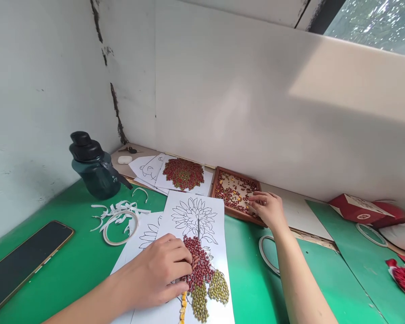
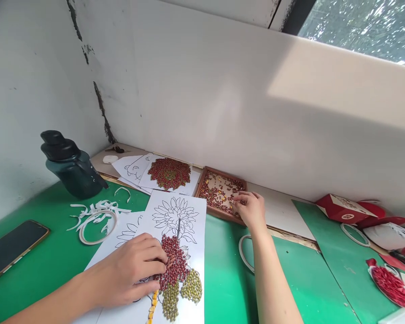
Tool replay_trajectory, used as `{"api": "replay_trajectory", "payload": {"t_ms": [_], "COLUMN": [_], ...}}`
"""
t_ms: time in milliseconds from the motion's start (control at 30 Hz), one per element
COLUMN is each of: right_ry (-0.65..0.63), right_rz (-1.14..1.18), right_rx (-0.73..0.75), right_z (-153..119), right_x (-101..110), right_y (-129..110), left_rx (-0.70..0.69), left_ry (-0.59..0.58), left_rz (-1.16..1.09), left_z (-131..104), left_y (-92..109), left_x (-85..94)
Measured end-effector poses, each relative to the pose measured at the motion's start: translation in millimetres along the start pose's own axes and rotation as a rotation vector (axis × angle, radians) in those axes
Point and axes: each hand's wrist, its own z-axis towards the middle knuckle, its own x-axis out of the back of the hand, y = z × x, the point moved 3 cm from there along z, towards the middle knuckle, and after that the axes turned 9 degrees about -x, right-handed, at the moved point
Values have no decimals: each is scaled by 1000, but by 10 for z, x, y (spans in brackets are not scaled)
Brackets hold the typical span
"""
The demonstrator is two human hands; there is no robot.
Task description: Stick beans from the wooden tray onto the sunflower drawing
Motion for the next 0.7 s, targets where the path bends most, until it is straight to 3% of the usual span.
{"api": "replay_trajectory", "payload": {"t_ms": [100,333,400,500,600,700], "right_ry": [-94,-44,-9,122,226,103], "right_rz": [29,-11,3,55,113,180], "right_rx": [-9,-31,-32,10,173,377], "right_z": [-12,-83,-68,-114,-463,-1148], "right_x": [-54,-107,2,364,754,837], "right_y": [-31,-182,-283,-591,-1096,-1562], "left_rx": [7,19,16,13,17,10], "left_ry": [-10,-19,-18,-18,-18,-16], "left_rz": [12,18,18,15,5,4], "left_z": [-6,-4,-7,-12,-10,0], "left_y": [11,27,21,13,6,10], "left_x": [-17,-25,-24,-19,-9,9]}}
